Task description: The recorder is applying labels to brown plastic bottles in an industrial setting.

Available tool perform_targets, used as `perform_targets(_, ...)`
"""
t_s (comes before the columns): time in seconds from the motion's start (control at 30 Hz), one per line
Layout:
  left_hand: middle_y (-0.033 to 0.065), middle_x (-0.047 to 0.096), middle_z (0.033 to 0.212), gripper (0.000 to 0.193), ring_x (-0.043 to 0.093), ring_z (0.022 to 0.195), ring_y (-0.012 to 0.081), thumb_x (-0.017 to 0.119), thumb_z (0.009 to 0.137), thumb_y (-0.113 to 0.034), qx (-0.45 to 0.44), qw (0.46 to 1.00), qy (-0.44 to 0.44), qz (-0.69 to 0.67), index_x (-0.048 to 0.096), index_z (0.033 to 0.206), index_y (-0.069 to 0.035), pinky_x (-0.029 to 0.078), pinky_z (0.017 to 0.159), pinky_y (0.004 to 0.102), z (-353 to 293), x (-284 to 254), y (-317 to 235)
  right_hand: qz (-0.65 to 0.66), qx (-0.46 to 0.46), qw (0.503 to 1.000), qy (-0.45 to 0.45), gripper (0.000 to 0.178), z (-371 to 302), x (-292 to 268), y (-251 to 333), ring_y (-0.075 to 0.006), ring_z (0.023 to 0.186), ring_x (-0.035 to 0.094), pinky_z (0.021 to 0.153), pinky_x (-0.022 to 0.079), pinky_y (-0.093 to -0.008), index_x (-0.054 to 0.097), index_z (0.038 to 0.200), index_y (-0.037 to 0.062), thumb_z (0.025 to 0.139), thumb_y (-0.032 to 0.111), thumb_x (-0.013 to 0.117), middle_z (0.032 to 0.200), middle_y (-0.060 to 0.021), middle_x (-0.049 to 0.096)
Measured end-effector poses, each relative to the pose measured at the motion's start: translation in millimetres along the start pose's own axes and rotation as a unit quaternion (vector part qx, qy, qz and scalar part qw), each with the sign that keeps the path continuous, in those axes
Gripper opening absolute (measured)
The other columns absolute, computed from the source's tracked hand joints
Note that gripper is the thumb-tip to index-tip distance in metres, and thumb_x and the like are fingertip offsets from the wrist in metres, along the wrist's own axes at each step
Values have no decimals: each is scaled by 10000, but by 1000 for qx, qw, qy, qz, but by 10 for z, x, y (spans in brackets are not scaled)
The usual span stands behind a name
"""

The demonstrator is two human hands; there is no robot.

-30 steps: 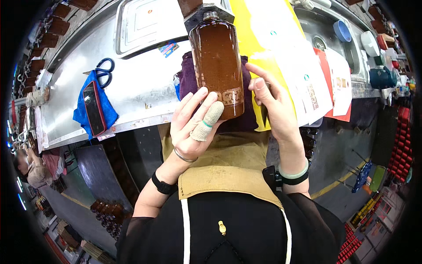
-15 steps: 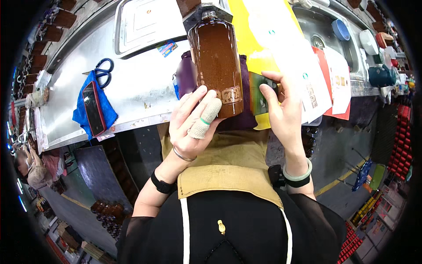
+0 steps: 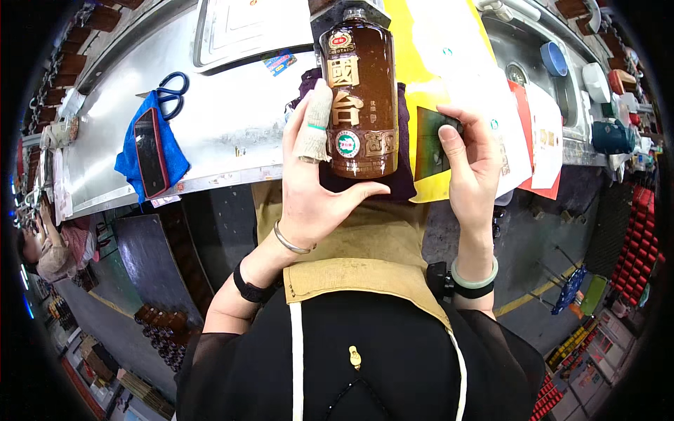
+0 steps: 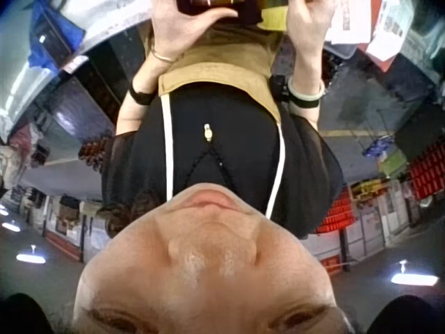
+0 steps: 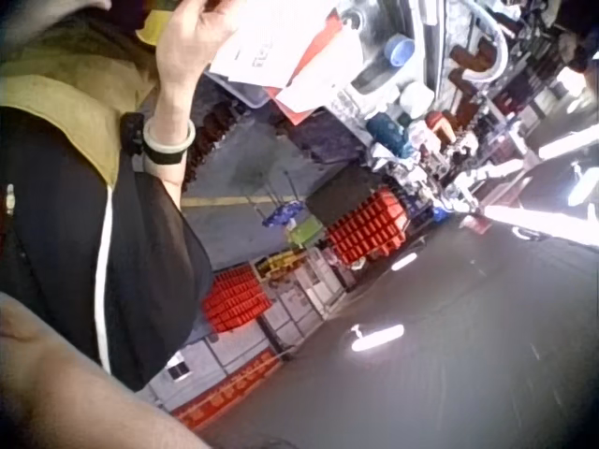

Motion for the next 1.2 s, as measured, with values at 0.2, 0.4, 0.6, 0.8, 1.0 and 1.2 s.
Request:
perform_targets(0.2,227,447,1556,1030,493,1404,273,868,869,-185,-191,965,10,-181,220,1628,68,422,1167,385,45,103,-19,24,7,999,22,273,-2,34,52,-87,1067,589,961,466,-241,619,1318,-18,1047,-3,603,1183,-33,647)
perform_targets(0.4,178,499,1503,905,534,1350,219,825,898,-85,-186,971,38,-146,268,1598,54,459,1142,369,75,104,-79,-2,-29,999,30,458,-47,36,40,-147,1171,605,1026,498,-292,555,1411,-27,969,-138,601,1251,-87,633)
perform_targets(0.6,175,520,1458,898,564,1312,209,833,881,-76,-191,965,32,-175,286,1581,52,496,1102,370,73,140,-107,-76,-124,989,33,294,-52,5,86,-195,1018,693,933,550,-314,699,1152,-27,887,-154,696,1083,-94,718)
perform_targets(0.8,183,454,1527,1079,504,1387,242,886,819,-91,-152,977,86,-126,175,1619,48,445,1149,372,75,70,-89,-209,-255,943,39,233,-48,-21,131,-263,957,701,877,548,-352,766,980,36,793,-103,750,1015,-90,764)
perform_targets(1.0,255,328,1639,1194,342,1501,408,943,692,-152,-60,998,36,9,235,1640,6,312,1238,469,-101,8,56,-210,-375,890,151,252,-221,63,176,-222,917,679,804,553,-357,810,963,75,722,71,736,1034,-42,766)
perform_targets(1.2,235,449,1609,673,427,1443,442,932,673,-182,134,969,-9,206,751,1321,-200,413,1143,527,-243,-14,25,-213,-349,912,42,272,-24,-33,349,-239,849,669,741,538,-336,792,1014,43,752,-31,777,968,-73,762)
Point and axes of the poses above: each hand's wrist, its own z-axis towards the middle knuckle, its own x-axis out of the palm, y = z × x, the point moved 1 cm from there along z, towards the middle knuckle
